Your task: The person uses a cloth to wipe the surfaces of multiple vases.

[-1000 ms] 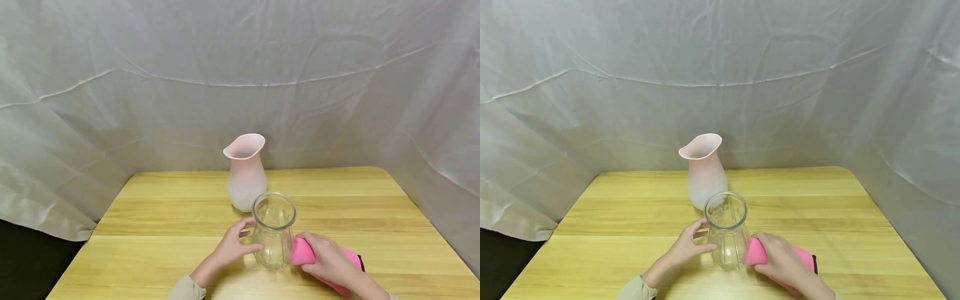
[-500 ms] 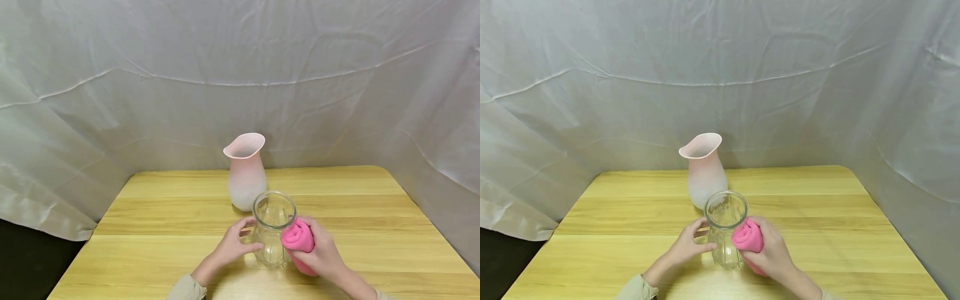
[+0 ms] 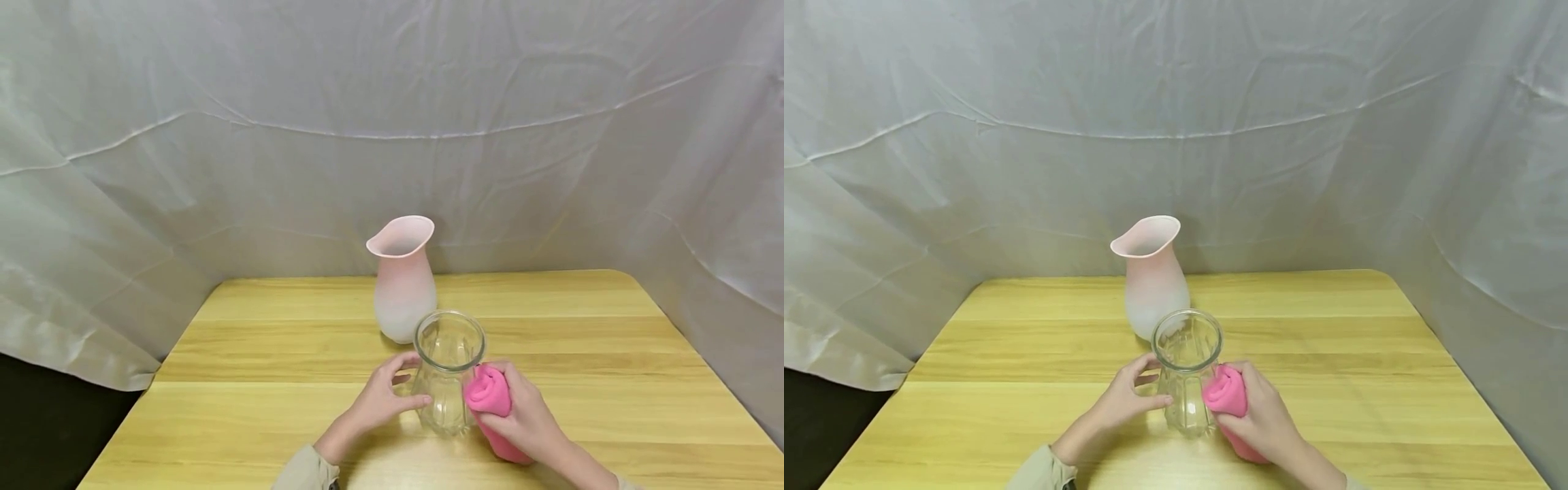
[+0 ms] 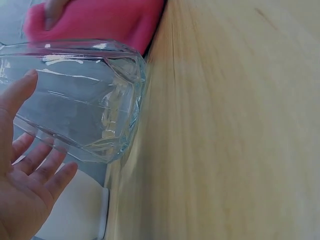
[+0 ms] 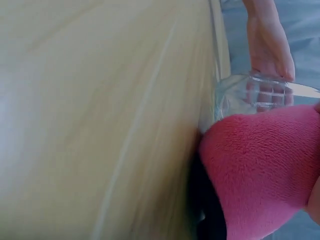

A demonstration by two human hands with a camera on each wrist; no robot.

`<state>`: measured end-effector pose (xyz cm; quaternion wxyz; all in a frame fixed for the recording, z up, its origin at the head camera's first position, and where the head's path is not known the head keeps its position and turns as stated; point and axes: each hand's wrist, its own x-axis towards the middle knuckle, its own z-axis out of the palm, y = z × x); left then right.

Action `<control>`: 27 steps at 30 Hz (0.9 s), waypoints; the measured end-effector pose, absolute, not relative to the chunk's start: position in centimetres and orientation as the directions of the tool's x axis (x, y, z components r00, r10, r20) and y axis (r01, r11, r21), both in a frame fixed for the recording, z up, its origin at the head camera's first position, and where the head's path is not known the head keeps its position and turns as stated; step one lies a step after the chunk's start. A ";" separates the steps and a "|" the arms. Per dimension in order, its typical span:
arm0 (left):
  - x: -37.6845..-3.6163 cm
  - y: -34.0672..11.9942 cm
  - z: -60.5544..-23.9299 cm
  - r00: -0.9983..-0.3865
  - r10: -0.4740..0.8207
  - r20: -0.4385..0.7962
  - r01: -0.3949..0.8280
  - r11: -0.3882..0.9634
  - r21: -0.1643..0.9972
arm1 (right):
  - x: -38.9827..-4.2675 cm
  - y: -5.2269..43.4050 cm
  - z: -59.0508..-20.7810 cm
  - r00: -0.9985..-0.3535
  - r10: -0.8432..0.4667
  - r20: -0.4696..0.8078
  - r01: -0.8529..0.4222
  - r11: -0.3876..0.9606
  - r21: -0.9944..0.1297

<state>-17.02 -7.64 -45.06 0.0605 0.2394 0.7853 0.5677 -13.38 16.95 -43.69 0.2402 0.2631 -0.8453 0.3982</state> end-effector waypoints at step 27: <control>-16.2 -7.5 -43.1 -0.878 0.450 0.161 0.291 0.236 0.927 | -13.1 18.4 -43.8 -0.920 -0.308 0.242 -0.388 0.625 -0.678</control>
